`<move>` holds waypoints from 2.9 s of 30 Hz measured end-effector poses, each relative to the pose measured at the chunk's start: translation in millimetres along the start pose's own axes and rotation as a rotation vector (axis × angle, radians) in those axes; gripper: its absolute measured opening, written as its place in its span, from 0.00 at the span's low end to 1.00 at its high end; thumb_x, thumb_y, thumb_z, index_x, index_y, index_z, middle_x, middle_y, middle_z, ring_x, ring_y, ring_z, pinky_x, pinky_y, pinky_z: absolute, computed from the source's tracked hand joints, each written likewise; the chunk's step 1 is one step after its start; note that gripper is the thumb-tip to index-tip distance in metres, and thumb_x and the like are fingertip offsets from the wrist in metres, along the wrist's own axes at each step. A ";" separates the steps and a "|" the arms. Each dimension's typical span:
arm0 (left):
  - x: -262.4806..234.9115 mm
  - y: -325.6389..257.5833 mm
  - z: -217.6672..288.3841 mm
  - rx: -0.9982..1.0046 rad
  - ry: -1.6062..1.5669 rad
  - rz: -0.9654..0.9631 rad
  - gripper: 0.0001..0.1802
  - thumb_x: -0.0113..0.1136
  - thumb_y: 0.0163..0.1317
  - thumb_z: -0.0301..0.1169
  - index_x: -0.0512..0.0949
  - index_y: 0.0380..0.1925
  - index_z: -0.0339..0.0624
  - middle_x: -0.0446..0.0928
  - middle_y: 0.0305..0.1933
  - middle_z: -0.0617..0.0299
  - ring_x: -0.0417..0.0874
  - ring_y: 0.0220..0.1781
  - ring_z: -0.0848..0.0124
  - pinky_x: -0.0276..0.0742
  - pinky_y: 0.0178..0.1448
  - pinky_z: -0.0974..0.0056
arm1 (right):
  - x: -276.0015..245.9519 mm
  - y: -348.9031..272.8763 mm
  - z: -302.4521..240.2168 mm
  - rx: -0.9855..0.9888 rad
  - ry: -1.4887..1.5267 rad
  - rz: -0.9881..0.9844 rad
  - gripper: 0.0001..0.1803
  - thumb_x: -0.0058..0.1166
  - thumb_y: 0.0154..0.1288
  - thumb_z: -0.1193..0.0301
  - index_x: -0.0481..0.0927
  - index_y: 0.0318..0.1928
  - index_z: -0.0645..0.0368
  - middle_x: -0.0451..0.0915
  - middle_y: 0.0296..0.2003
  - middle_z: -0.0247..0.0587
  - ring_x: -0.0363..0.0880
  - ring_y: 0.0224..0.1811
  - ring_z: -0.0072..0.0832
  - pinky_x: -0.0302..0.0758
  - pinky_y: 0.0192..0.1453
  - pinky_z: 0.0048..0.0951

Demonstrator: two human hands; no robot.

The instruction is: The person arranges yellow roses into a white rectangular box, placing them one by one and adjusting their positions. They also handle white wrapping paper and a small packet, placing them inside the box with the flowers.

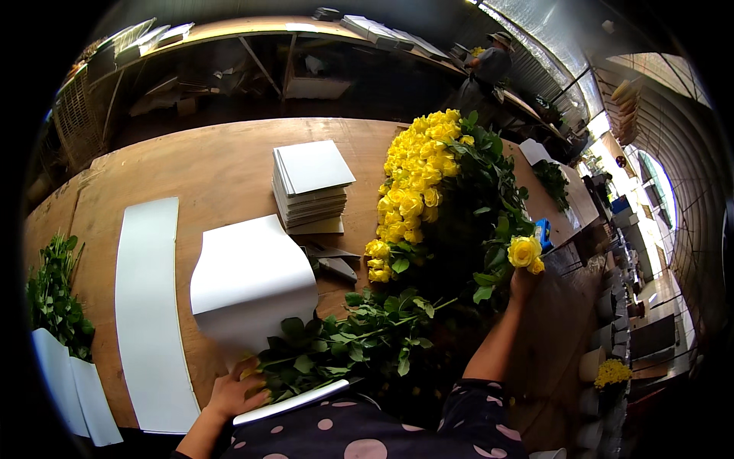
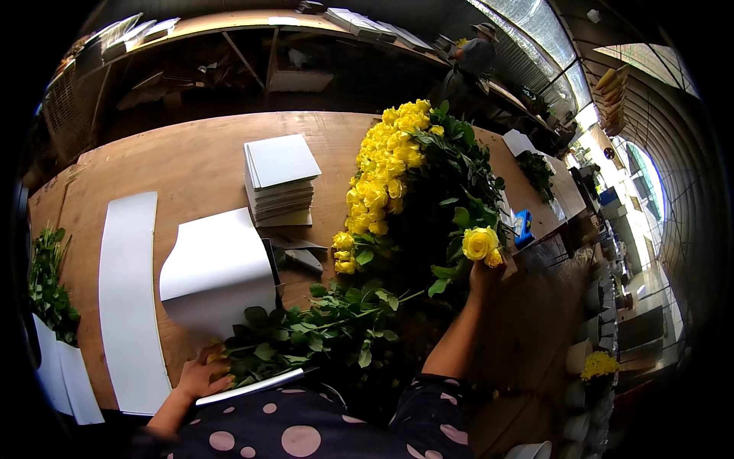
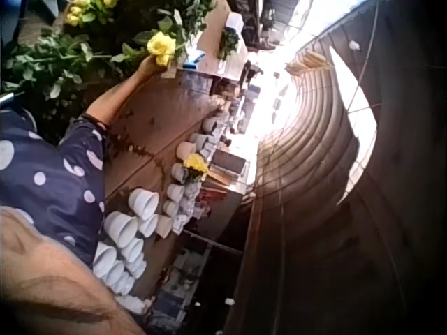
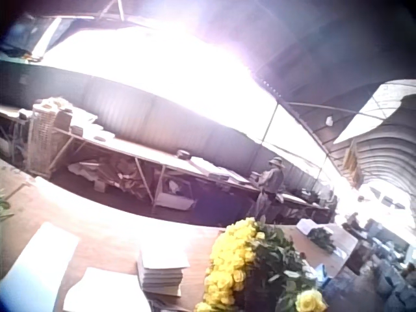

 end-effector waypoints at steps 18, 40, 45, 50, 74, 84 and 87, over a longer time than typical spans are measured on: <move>1.9 -1.1 -4.7 0.052 0.023 0.017 0.15 0.63 0.43 0.44 0.79 0.31 0.51 0.68 0.52 0.60 0.79 0.37 0.63 0.77 0.33 0.61 | -188.4 -21.2 -49.2 0.181 -0.585 0.310 0.15 0.51 0.56 0.69 0.74 0.35 0.72 0.77 0.29 0.57 0.73 0.30 0.50 0.69 0.34 0.38; -4.3 1.0 3.6 0.007 0.019 0.003 0.14 0.64 0.42 0.41 0.79 0.30 0.51 0.68 0.52 0.63 0.79 0.37 0.65 0.77 0.33 0.62 | 117.3 -43.8 -46.9 0.267 -0.488 -0.520 0.11 0.50 0.54 0.70 0.75 0.38 0.57 0.75 0.38 0.43 0.74 0.40 0.44 0.72 0.41 0.41; -1.8 -2.4 1.1 0.005 0.035 0.028 0.14 0.63 0.44 0.43 0.79 0.30 0.53 0.68 0.52 0.64 0.79 0.35 0.65 0.77 0.32 0.62 | 177.3 -48.1 -15.9 0.393 -0.588 -0.740 0.13 0.51 0.53 0.69 0.74 0.40 0.57 0.77 0.39 0.49 0.74 0.43 0.46 0.72 0.45 0.42; -2.6 -0.2 2.6 -0.027 0.061 -0.053 0.14 0.61 0.45 0.45 0.78 0.31 0.54 0.68 0.50 0.64 0.79 0.33 0.65 0.77 0.31 0.61 | 91.7 -44.0 -11.3 0.150 0.138 -0.428 0.08 0.48 0.54 0.78 0.73 0.37 0.63 0.77 0.27 0.45 0.77 0.30 0.33 0.70 0.36 0.28; -0.9 -1.9 -0.5 0.027 0.008 0.036 0.14 0.63 0.43 0.43 0.79 0.30 0.51 0.69 0.51 0.60 0.80 0.34 0.63 0.77 0.32 0.63 | -48.7 -97.1 -14.6 0.431 -0.497 -0.544 0.15 0.48 0.56 0.76 0.74 0.46 0.60 0.77 0.36 0.53 0.74 0.41 0.48 0.70 0.41 0.39; -0.8 -3.7 -0.8 0.005 -0.021 0.046 0.14 0.63 0.43 0.42 0.79 0.30 0.51 0.69 0.51 0.60 0.80 0.34 0.63 0.77 0.31 0.62 | -101.9 -194.6 54.3 0.735 -0.978 -0.784 0.12 0.51 0.56 0.69 0.75 0.42 0.55 0.76 0.39 0.47 0.74 0.41 0.45 0.71 0.43 0.43; -0.8 -0.9 1.8 0.008 -0.006 0.027 0.14 0.62 0.44 0.44 0.79 0.30 0.52 0.68 0.52 0.61 0.79 0.34 0.64 0.77 0.31 0.62 | -33.6 -127.0 1.4 0.455 -0.758 -0.588 0.11 0.52 0.56 0.69 0.75 0.41 0.54 0.76 0.36 0.43 0.74 0.37 0.46 0.71 0.39 0.42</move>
Point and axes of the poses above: each hand's wrist, its own y-axis towards the middle knuckle, its own x-axis out of the palm, z = x × y, the point moved 2 cm from there along y, towards the middle knuckle
